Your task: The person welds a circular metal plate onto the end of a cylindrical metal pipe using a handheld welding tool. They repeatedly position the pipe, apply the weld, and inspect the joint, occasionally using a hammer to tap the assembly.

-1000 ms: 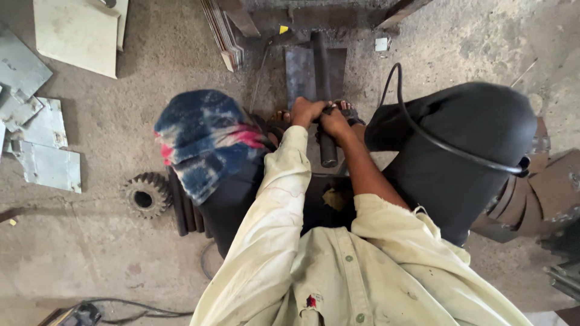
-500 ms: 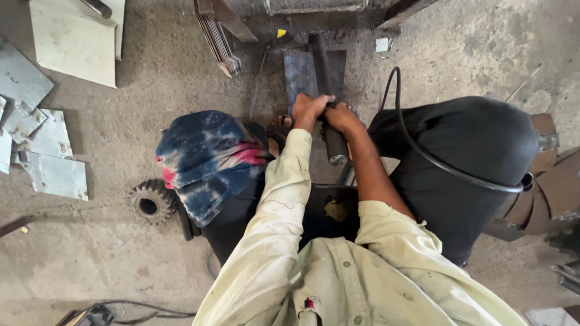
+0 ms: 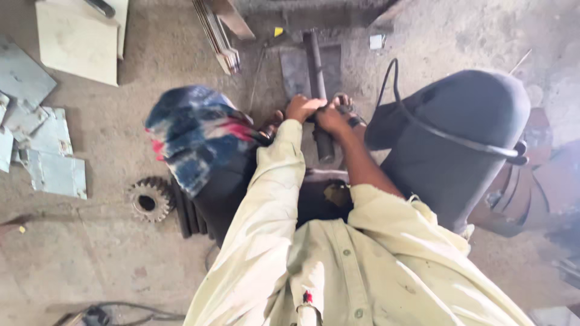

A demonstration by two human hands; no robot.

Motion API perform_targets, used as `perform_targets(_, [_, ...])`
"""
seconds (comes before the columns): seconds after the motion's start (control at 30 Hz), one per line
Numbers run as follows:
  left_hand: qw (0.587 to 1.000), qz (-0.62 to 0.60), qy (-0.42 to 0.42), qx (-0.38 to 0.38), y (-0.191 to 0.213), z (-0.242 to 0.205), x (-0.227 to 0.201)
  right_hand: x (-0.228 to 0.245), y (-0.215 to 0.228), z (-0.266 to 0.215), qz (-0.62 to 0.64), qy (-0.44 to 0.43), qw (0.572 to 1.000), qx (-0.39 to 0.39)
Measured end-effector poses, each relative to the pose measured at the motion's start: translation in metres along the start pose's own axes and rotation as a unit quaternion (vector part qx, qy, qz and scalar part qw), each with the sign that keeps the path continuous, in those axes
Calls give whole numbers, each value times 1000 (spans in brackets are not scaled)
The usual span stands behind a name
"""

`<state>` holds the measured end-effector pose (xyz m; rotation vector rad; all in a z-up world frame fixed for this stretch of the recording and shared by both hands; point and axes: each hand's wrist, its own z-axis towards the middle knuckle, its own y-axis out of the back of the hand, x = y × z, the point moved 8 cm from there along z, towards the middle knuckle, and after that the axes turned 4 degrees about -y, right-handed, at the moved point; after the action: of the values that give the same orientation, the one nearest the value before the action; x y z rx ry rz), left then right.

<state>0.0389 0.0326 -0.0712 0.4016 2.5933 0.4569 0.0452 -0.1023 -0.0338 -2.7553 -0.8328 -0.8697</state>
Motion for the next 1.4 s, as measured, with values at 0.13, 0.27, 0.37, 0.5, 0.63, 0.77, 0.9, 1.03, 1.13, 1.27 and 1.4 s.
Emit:
perform_targets(0.13, [998, 42, 30, 24, -7, -7, -1, -25, 1, -8, 70, -125, 990, 15])
perform_targets(0.27, [995, 78, 30, 49, -8, -17, -9, -20, 2, -19, 88, -108, 990, 23])
perform_targets(0.37, [997, 71, 30, 30, -6, -24, -12, -26, 5, -22, 89, -125, 988, 13])
perform_targets(0.5, [995, 91, 20, 31, 3, -34, -22, -23, 4, -25, 111, -132, 985, 13])
perform_targets(0.63, [995, 77, 33, 50, 13, -53, -30, -7, 1, -44, 127, -158, 979, 22])
perform_targets(0.77, [994, 59, 57, 71, 16, -63, -33, -3, -3, -52, 143, -171, 974, 44])
perform_targets(0.9, [997, 48, 48, 43, 16, -60, -31, -27, 7, -27, 100, -142, 985, 18])
perform_targets(1.03, [998, -25, 63, -2, 15, -45, -17, -57, 20, -3, 58, -176, 982, -25])
perform_targets(1.13, [997, -36, 45, -47, 21, -24, -2, -47, 35, 3, -109, -144, 982, -54])
perform_targets(1.27, [988, -30, 86, -123, 45, -11, 26, -26, 39, 8, -247, -126, 959, -60])
perform_targets(1.4, [988, -66, 30, -133, 62, -12, 33, -22, 31, 2, -176, -145, 972, -50])
